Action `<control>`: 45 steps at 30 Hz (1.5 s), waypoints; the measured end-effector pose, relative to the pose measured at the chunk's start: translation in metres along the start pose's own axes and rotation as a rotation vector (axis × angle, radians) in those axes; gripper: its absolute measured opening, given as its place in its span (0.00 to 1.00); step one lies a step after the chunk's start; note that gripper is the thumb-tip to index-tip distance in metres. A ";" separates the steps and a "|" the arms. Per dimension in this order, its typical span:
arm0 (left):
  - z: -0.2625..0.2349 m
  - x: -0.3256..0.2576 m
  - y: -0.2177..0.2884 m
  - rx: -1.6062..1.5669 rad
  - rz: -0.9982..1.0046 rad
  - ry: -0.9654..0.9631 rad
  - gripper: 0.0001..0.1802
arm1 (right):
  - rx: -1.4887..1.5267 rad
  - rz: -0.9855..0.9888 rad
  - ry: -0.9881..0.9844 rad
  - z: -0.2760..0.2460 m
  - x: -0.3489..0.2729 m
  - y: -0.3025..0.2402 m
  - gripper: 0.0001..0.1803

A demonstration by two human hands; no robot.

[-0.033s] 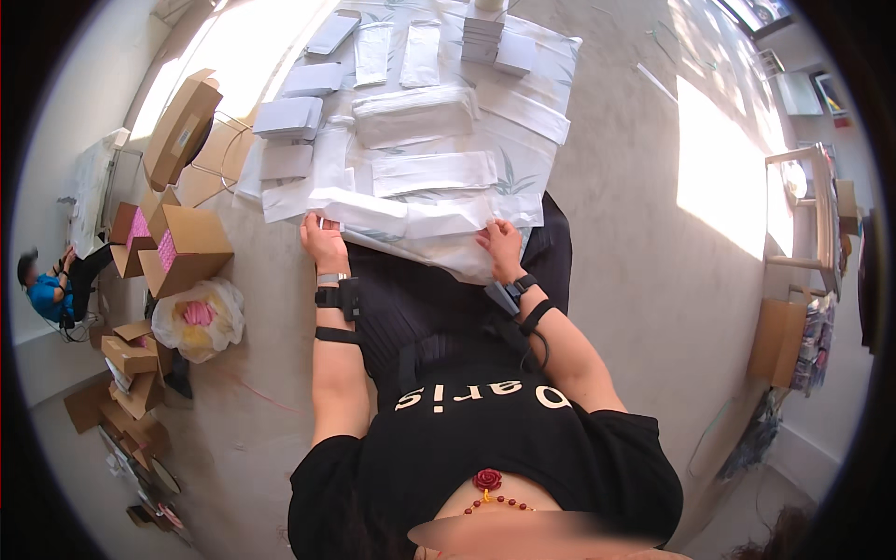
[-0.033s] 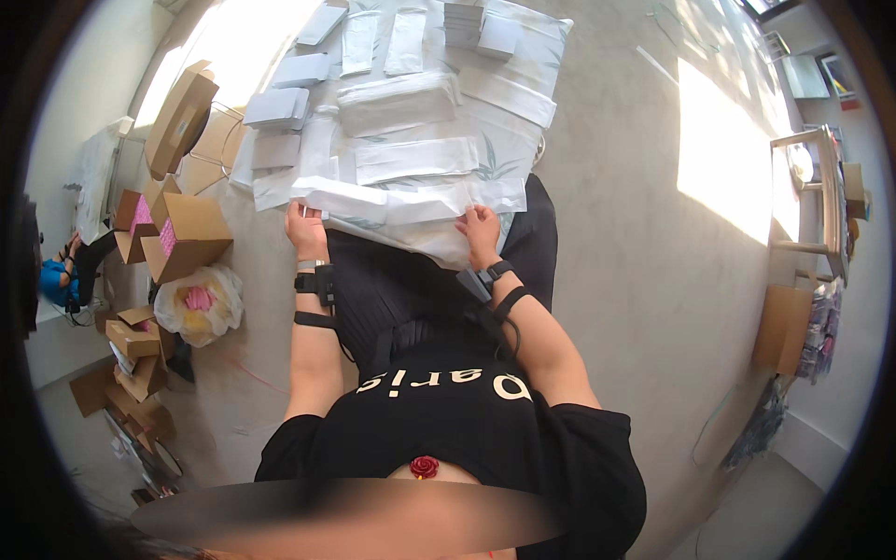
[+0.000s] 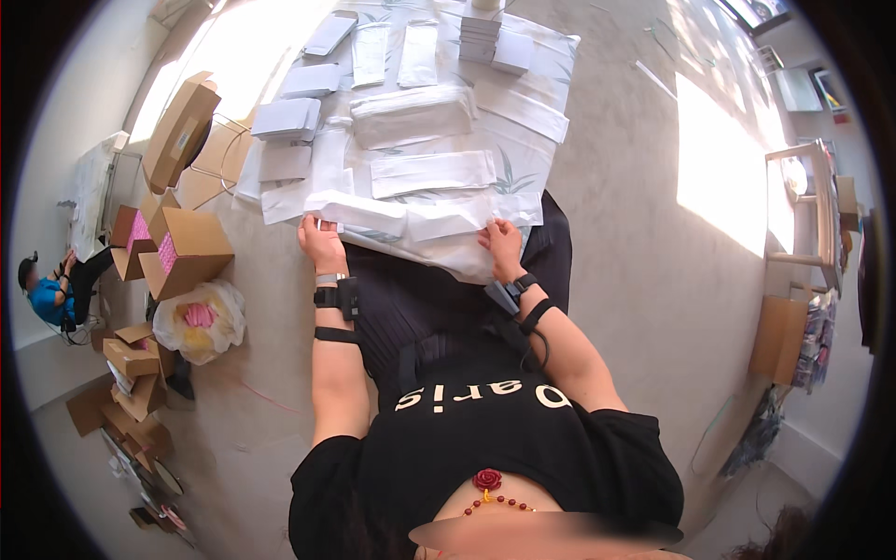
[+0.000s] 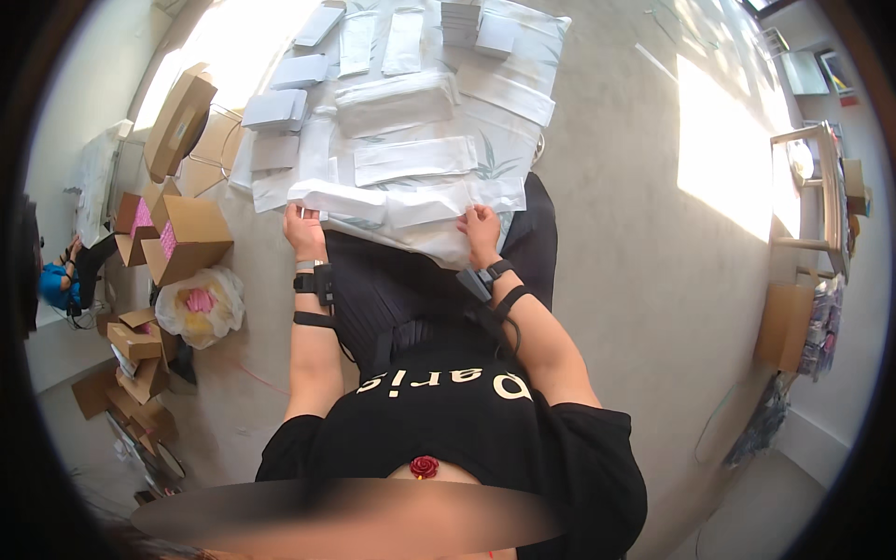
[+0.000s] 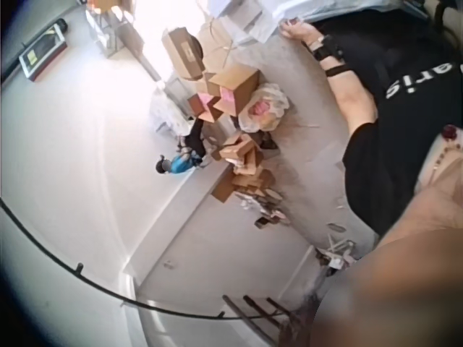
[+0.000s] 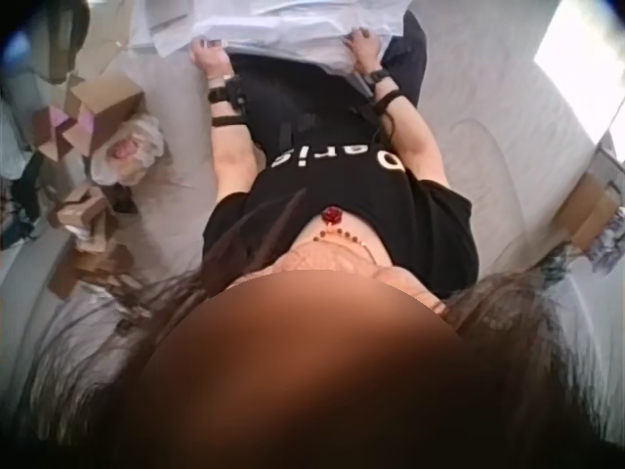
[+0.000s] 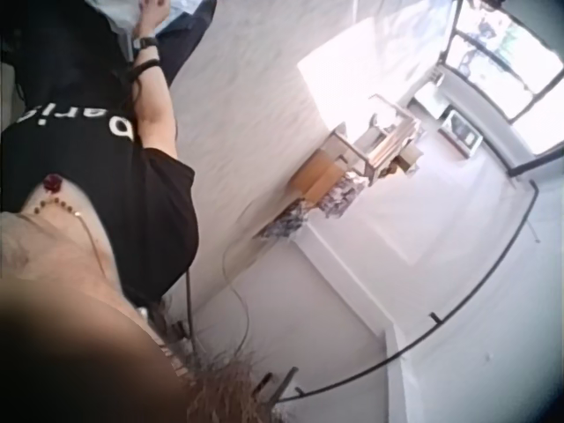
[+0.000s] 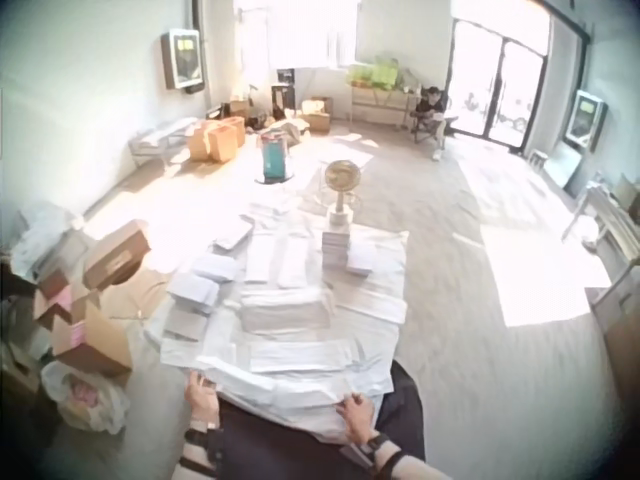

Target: Folding and preparing white paper or plastic packaging components on the floor.

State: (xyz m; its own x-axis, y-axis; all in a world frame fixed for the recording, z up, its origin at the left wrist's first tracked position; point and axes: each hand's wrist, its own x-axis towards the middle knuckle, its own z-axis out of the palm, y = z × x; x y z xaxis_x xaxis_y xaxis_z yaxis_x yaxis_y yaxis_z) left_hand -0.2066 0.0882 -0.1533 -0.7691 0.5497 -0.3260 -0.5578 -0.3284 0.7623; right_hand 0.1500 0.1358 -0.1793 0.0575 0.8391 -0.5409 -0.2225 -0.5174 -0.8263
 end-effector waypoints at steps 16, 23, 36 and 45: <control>-0.005 -0.055 -0.054 0.501 -0.131 0.161 0.14 | -0.424 -0.202 0.075 -0.014 0.004 0.006 0.09; 0.015 -0.086 -0.095 1.618 0.360 -0.008 0.31 | -0.467 -0.212 0.082 -0.020 0.005 0.003 0.10; 0.001 -0.073 -0.104 1.554 0.477 -0.065 0.20 | -0.552 -0.310 0.053 -0.016 0.005 0.010 0.11; 0.006 -0.076 -0.096 1.313 0.456 -0.007 0.17 | -0.557 -0.372 0.071 -0.008 0.009 0.019 0.10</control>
State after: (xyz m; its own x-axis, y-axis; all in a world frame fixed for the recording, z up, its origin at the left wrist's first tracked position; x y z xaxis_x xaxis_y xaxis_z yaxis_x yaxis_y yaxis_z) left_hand -0.0929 0.0827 -0.1984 -0.7983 0.5955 0.0903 0.4400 0.4742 0.7626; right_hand 0.1537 0.1324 -0.2008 0.1017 0.9749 -0.1981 0.3584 -0.2217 -0.9069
